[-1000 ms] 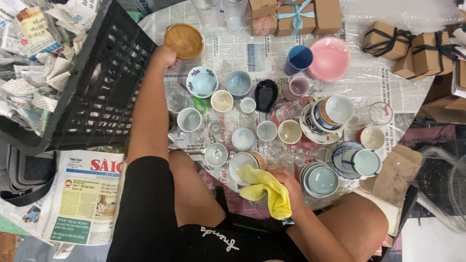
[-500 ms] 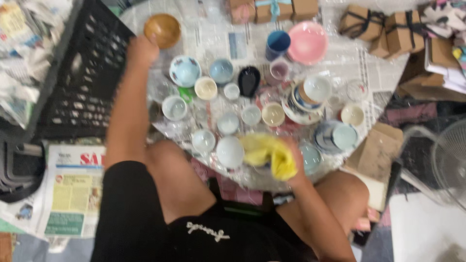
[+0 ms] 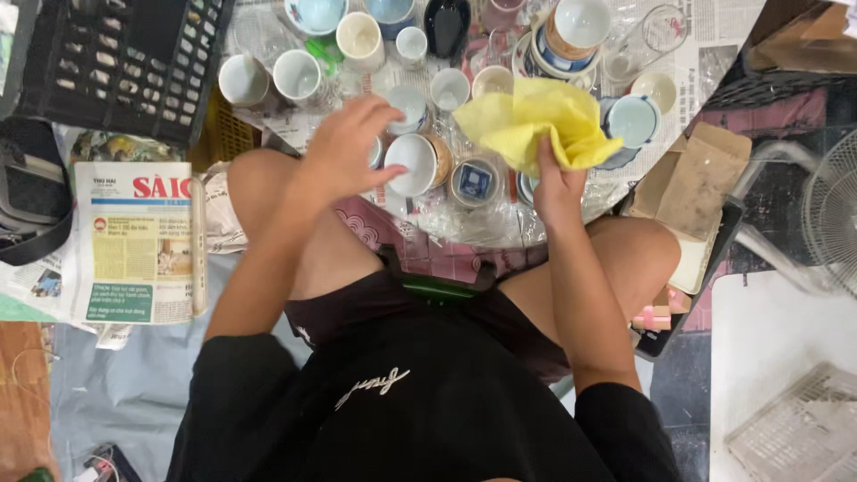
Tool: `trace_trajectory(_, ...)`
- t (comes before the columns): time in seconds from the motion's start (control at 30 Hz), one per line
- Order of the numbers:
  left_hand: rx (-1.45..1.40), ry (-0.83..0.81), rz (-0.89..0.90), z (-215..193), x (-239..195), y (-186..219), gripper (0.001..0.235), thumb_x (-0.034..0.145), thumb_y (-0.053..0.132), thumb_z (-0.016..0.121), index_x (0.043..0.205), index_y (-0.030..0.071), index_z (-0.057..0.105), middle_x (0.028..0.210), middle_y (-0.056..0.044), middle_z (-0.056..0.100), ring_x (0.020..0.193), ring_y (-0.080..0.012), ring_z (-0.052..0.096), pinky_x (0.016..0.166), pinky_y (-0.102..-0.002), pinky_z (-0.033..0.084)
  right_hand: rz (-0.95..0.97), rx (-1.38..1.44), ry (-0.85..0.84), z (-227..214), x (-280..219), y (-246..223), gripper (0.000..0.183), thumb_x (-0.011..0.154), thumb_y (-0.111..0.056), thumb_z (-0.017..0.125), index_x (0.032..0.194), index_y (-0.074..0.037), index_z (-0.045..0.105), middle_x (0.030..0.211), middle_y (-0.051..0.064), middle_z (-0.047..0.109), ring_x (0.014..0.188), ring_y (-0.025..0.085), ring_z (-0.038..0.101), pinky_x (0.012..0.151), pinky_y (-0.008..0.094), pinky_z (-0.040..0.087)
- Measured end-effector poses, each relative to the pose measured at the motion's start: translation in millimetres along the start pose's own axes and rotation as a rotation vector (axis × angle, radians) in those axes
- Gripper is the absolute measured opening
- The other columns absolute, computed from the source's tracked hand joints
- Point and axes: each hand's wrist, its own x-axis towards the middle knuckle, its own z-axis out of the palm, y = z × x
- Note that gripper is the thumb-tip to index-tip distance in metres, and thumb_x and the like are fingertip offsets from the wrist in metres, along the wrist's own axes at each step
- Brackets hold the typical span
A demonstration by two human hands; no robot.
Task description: The person wipes several ceramic items, including a wooden bowl, a white bowl, and a blue patterned bowl, using a yellow cloth. The person handles each item one at a time, wiping the interior and exterior surfaces before placing them aside.
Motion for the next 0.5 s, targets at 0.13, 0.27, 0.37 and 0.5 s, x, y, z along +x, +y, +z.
trace_trajectory(0.13,0.049,0.0,-0.147,37.2,-17.5,13.7,0.069,0.061,0.027,0.094,0.117,0.007,0.06,0.116,-0.014,0.058,0.11,-0.0362,0.057,0.09,-0.047,0.048,0.008,-0.007,-0.053,7.1,0.9,-15.2,0.03,0.11,-0.014,0.06,0.136,0.001,0.057,0.131,0.006,0.064,0.118,0.014,0.06,0.103,0.03,0.049)
trace_trajectory(0.27,0.103,0.042,-0.062,58.5,-33.9,12.4,0.07,0.056,0.028,0.096,0.114,0.01,0.061,0.113,-0.011,0.058,0.108,-0.0326,0.057,0.084,-0.046,0.046,-0.03,-0.125,-0.08,10.8,-0.1,-21.6,0.029,0.111,-0.013,0.059,0.136,0.002,0.058,0.13,0.006,0.065,0.118,0.014,0.061,0.103,0.03,0.049)
trace_trajectory(0.37,0.099,0.026,-0.069,68.6,-40.3,4.5,0.065,0.055,0.03,0.096,0.108,0.012,0.062,0.107,-0.007,0.057,0.102,-0.0294,0.058,0.08,-0.044,0.044,0.014,-0.127,-0.091,16.3,1.0,-21.1,0.028,0.112,-0.013,0.058,0.135,0.001,0.058,0.128,0.005,0.065,0.115,0.014,0.061,0.1,0.03,0.05)
trace_trajectory(0.5,0.078,-0.038,-0.017,80.3,-45.6,-9.5,0.055,0.059,0.027,0.093,0.1,0.012,0.061,0.099,-0.006,0.056,0.096,-0.0285,0.058,0.076,-0.044,0.043,-0.006,-0.088,-0.131,21.3,2.5,-18.6,0.028,0.112,-0.012,0.057,0.137,0.001,0.056,0.129,0.005,0.064,0.116,0.014,0.061,0.102,0.029,0.049)
